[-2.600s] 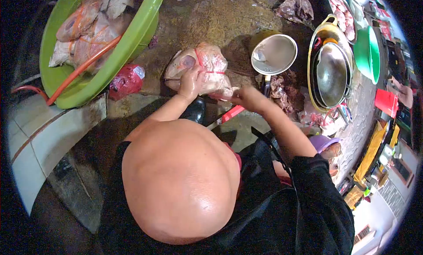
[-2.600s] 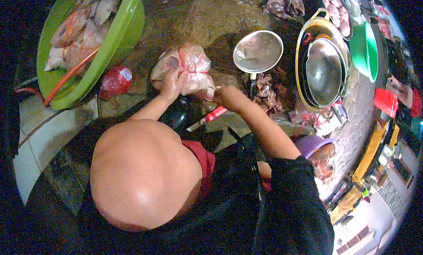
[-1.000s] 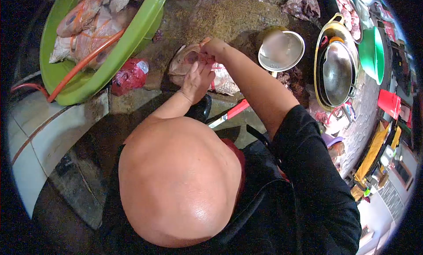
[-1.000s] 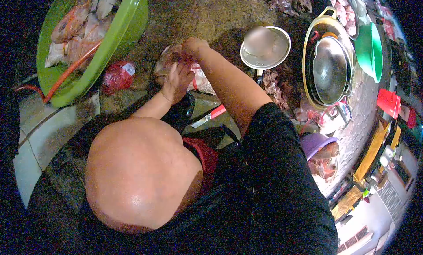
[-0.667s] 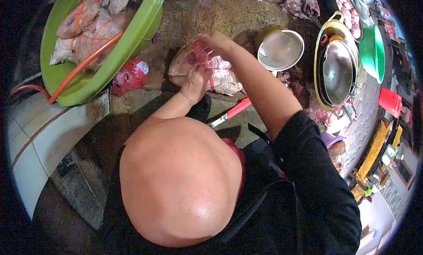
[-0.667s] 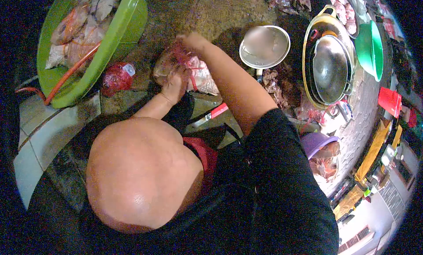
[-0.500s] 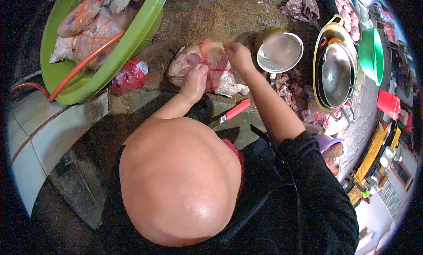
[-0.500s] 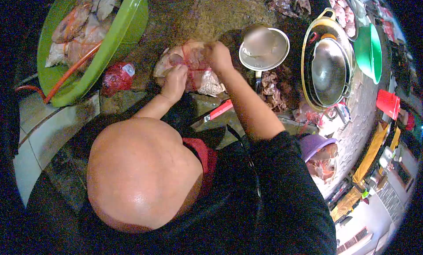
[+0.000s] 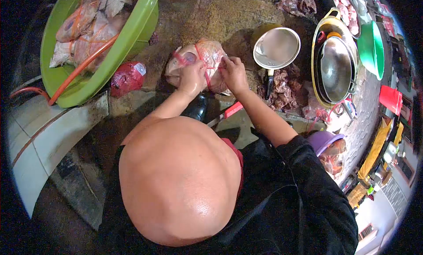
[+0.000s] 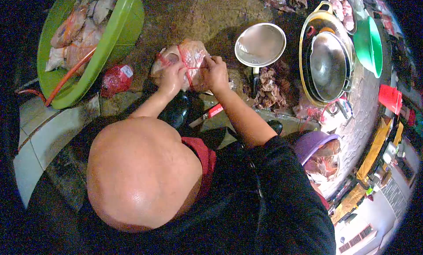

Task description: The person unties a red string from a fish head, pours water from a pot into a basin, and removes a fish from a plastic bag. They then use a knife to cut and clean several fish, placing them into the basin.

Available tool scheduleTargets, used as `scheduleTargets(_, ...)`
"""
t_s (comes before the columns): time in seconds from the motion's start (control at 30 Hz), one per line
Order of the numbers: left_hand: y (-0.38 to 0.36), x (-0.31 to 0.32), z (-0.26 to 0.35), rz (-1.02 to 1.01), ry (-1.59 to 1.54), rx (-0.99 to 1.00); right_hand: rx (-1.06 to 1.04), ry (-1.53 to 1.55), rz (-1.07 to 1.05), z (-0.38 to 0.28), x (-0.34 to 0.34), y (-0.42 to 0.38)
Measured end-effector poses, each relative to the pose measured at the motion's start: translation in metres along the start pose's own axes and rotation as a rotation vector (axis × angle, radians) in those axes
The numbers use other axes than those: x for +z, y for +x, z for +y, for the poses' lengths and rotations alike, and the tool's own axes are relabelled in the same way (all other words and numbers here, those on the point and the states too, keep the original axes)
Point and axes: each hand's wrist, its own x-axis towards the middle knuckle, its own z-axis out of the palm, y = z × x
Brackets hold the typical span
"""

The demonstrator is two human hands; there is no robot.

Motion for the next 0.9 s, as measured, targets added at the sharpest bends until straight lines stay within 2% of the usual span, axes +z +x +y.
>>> scheduleTargets(0.13,0.011,0.009,-0.018,-0.010,-0.163,-0.156,0.004,-0.033,-0.071,-0.003,-0.002,0.001)
scheduleTargets(0.27,0.014,0.006,-0.021,-0.060,-0.116,-0.189,-0.035,-0.039,-0.101,-0.012,-0.017,0.003)
scheduleTargets(0.33,0.016,0.003,-0.020,-0.175,-0.088,-0.275,0.003,0.005,-0.116,-0.017,-0.018,-0.004)
scheduleTargets(0.37,0.017,0.006,-0.022,-0.179,-0.088,-0.276,0.006,0.005,-0.117,-0.019,-0.015,-0.009)
scheduleTargets(0.43,0.020,0.010,-0.026,-0.178,-0.079,-0.276,0.028,0.250,-0.122,-0.024,-0.004,-0.017)
scheduleTargets(0.57,0.021,0.016,-0.029,-0.207,-0.086,-0.362,0.093,0.214,-0.079,-0.036,0.003,-0.015)
scheduleTargets(0.63,0.020,0.024,-0.040,-0.181,-0.211,-0.418,0.112,0.211,-0.068,-0.036,0.007,-0.013)
scheduleTargets(0.77,0.021,0.025,-0.043,-0.198,-0.233,-0.427,0.128,0.198,-0.029,-0.038,0.012,-0.012)
scheduleTargets(0.83,0.025,0.016,-0.036,-0.267,-0.435,-0.560,0.130,0.200,-0.017,-0.041,0.012,-0.013)
scheduleTargets(0.9,0.029,0.011,-0.031,-0.283,-0.466,-0.555,0.133,0.203,-0.005,-0.042,0.013,-0.013)
